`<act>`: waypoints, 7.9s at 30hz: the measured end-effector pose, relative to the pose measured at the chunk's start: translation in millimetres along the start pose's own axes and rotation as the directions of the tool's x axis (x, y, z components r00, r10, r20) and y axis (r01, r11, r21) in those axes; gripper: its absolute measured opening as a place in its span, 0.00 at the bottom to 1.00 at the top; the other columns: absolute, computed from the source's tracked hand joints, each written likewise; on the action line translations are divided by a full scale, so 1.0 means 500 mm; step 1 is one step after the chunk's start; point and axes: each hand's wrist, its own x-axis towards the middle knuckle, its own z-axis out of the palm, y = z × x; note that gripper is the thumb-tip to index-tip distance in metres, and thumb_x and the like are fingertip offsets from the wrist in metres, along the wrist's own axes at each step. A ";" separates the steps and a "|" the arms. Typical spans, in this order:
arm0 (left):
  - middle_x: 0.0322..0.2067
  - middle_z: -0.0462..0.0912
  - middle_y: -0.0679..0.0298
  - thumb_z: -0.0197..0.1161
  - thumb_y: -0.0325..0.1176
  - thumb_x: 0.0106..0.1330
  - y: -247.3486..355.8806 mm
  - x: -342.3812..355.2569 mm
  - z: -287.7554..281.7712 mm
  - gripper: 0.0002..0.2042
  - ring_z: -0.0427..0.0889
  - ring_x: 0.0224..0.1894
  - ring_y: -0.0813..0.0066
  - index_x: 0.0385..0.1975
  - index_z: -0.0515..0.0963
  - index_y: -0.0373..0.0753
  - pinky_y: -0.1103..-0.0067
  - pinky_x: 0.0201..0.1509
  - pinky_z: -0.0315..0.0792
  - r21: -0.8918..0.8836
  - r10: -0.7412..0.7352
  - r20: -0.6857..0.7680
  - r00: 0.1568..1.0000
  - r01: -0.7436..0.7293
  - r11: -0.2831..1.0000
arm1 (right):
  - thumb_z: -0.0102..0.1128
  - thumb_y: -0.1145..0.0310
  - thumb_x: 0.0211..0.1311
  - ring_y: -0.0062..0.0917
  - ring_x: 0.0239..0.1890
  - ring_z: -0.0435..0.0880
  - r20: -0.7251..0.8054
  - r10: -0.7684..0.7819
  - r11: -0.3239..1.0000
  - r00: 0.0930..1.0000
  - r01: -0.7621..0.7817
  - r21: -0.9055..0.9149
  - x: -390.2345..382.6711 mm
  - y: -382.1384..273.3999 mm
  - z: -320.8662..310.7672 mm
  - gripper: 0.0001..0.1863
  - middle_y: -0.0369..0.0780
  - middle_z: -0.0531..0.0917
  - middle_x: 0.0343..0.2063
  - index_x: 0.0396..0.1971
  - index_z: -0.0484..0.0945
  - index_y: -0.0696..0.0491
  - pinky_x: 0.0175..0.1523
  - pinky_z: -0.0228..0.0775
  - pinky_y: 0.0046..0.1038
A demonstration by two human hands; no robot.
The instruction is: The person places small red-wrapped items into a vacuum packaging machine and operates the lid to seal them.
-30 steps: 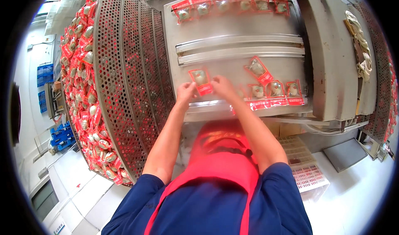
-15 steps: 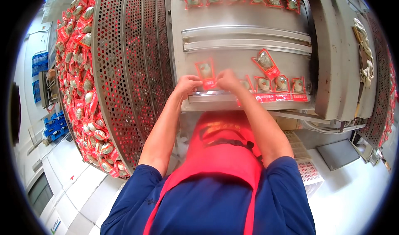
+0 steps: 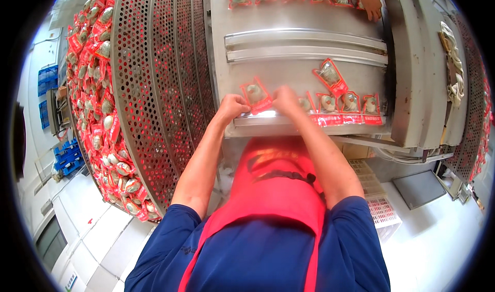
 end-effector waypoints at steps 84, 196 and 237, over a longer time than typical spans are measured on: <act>0.50 0.82 0.56 0.65 0.29 0.64 0.133 -0.057 0.293 0.24 0.83 0.34 0.78 0.61 0.74 0.35 0.82 0.35 0.78 -0.334 0.251 0.046 0.967 -0.222 0.916 | 0.67 0.55 0.58 0.39 0.30 0.88 -0.568 0.295 0.913 0.768 -0.402 -0.069 -0.320 0.416 -0.409 0.18 0.45 0.86 0.23 0.32 0.84 0.58 0.37 0.79 0.38; 0.34 0.83 0.51 0.64 0.31 0.58 0.062 -0.083 0.177 0.06 0.84 0.40 0.51 0.30 0.85 0.39 0.61 0.46 0.76 0.457 0.433 -0.270 0.860 -0.282 0.844 | 0.54 0.74 0.60 0.51 0.36 0.84 -0.134 -0.248 0.969 0.959 0.244 -0.044 -0.106 0.027 -0.100 0.08 0.52 0.84 0.30 0.35 0.82 0.56 0.43 0.75 0.46; 0.31 0.82 0.67 0.69 0.47 0.66 -0.037 -0.135 0.213 0.17 0.71 0.19 0.86 0.40 0.77 0.40 0.88 0.14 0.58 -0.767 -0.267 0.311 0.912 0.407 0.496 | 0.61 0.72 0.50 0.36 0.28 0.84 -0.143 -0.557 0.785 0.818 0.463 -0.411 -0.218 0.038 -0.007 0.05 0.42 0.78 0.31 0.28 0.78 0.53 0.29 0.76 0.36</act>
